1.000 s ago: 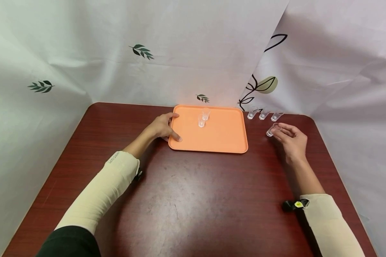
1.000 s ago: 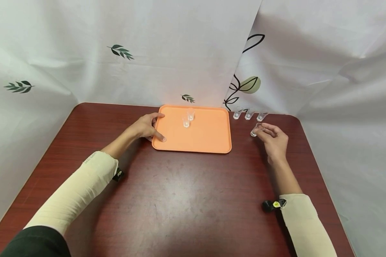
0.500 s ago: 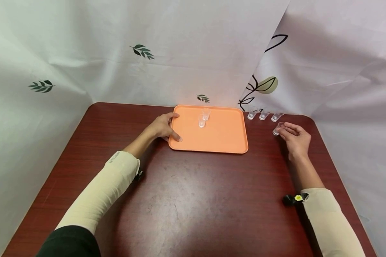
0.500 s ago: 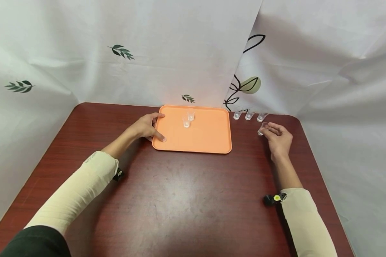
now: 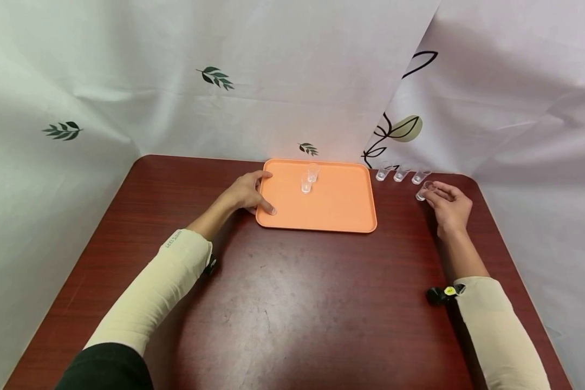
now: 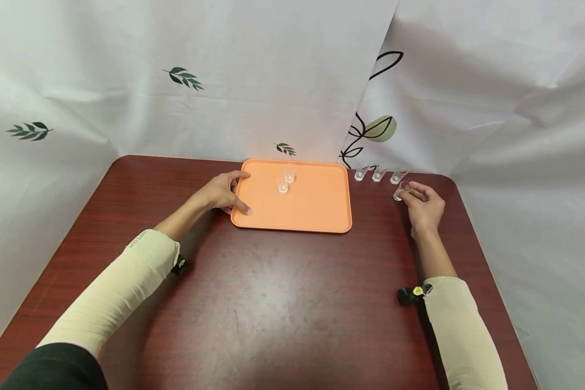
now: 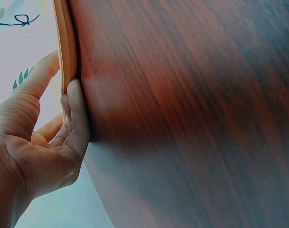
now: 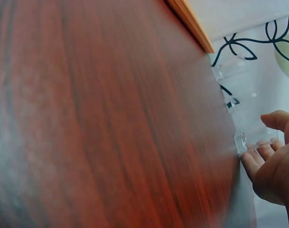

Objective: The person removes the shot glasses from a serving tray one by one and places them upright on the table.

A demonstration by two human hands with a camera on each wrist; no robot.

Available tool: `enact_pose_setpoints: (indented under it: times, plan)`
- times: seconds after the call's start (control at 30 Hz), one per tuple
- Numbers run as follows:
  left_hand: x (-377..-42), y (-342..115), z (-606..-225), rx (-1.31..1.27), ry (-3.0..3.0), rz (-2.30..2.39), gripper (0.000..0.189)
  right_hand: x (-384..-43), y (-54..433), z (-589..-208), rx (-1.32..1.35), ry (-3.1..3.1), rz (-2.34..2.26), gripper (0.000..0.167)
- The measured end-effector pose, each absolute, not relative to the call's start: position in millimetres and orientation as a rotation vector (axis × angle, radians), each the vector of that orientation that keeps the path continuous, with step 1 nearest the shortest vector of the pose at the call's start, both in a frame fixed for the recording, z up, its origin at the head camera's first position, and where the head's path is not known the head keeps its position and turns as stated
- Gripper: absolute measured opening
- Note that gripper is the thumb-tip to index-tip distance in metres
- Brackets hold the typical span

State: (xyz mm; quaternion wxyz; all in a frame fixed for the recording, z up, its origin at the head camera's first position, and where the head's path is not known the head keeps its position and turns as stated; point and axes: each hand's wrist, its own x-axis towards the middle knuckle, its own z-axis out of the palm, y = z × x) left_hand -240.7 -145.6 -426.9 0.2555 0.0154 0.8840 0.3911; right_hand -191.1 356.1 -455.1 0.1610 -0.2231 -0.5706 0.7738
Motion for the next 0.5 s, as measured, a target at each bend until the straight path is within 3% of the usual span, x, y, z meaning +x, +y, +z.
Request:
enact_pose_setpoints:
  times: [0.5]
  plan:
    - [-242.5,-146.1,-430.7,0.045,2.402,1.074,0.117,-175.7,360.6,-458.7,-0.722,-1.789,2.031,0.049]
